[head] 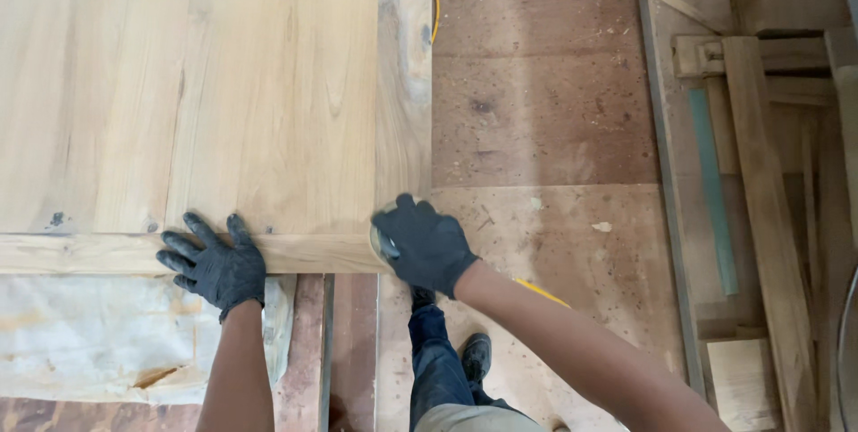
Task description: The person sands a wooden panel using a handheld orbital sander, moving the tool across the surface and edges while wearing black gloves.
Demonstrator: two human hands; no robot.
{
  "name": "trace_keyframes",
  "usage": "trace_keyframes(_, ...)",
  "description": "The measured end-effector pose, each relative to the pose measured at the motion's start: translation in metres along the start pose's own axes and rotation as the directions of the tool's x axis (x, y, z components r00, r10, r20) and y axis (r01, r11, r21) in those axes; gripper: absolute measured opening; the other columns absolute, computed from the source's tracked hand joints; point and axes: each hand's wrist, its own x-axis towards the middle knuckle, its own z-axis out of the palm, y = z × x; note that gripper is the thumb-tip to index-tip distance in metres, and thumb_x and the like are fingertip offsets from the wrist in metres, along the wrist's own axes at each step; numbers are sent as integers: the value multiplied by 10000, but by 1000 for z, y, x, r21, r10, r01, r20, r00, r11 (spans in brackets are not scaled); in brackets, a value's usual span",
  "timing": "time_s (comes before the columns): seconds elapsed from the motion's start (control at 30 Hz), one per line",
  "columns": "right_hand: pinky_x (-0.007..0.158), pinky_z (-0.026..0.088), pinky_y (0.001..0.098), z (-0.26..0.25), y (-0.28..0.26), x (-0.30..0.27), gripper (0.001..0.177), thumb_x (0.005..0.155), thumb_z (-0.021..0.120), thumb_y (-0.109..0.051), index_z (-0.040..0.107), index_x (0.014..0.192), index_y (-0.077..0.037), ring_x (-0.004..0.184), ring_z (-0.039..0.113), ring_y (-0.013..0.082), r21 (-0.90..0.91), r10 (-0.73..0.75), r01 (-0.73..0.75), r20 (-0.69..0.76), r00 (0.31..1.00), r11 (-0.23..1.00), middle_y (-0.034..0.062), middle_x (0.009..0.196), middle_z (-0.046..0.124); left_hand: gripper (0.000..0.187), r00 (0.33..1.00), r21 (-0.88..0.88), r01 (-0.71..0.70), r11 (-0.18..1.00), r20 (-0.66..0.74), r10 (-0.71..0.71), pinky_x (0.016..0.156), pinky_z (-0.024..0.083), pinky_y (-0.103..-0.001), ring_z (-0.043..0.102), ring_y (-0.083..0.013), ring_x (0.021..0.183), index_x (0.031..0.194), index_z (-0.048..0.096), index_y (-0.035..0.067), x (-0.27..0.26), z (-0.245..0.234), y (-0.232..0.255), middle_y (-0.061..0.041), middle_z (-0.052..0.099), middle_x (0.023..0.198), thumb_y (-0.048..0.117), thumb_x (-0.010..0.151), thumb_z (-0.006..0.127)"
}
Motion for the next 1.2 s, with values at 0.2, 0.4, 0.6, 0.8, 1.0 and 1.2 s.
trace_keyframes(0.2,898,556,487,29,66,106,538,935,556,-551,516,1445,-384,1250,575,312,67,286,-437,666,689,897,49,1393,512,732,1000,-2,-16,1000,17,16,1235,143,-678,55,-417,1570,1678,119,313,0,0,-3,-161,67,1723,689,1069,271)
trace_keyframes(0.4,865,579,502,24,110,130,552,845,689,-484,506,1349,-351,1180,576,323,-1,353,-418,535,767,909,41,1255,474,751,973,40,-214,976,-76,216,1186,58,-765,66,-448,1571,1668,148,228,-10,6,-4,-241,82,1706,670,1074,270)
trace_keyframes(0.6,670,579,405,-5,42,29,433,886,582,-577,588,1285,-408,1008,628,268,-69,213,-202,371,904,977,16,1196,582,1536,416,206,-904,376,212,884,1191,107,-709,130,-424,1571,1646,181,86,-100,5,39,-213,161,1702,970,485,660)
trace_keyframes(0.8,593,568,431,12,31,13,403,936,556,-509,609,1277,-301,965,653,345,40,36,-41,113,993,998,101,1220,598,1126,437,236,-890,391,189,879,1217,2,-706,16,-338,1601,1668,69,175,-100,33,49,-106,42,1745,339,718,650)
trace_keyframes(1.0,848,568,501,37,88,104,570,902,662,-483,510,1436,-356,1184,569,356,45,247,-315,518,819,948,86,1331,496,984,473,160,-879,449,169,865,1219,-13,-690,-1,-301,1603,1666,60,269,-97,36,48,-25,-6,1748,107,817,531)
trace_keyframes(1.2,844,585,505,-7,62,96,507,874,728,-382,552,1343,-301,1126,623,355,56,230,-301,520,823,952,102,1262,527,1022,492,197,-867,458,199,847,1220,5,-688,0,-296,1606,1669,55,305,-94,38,44,7,-4,1752,186,779,543)
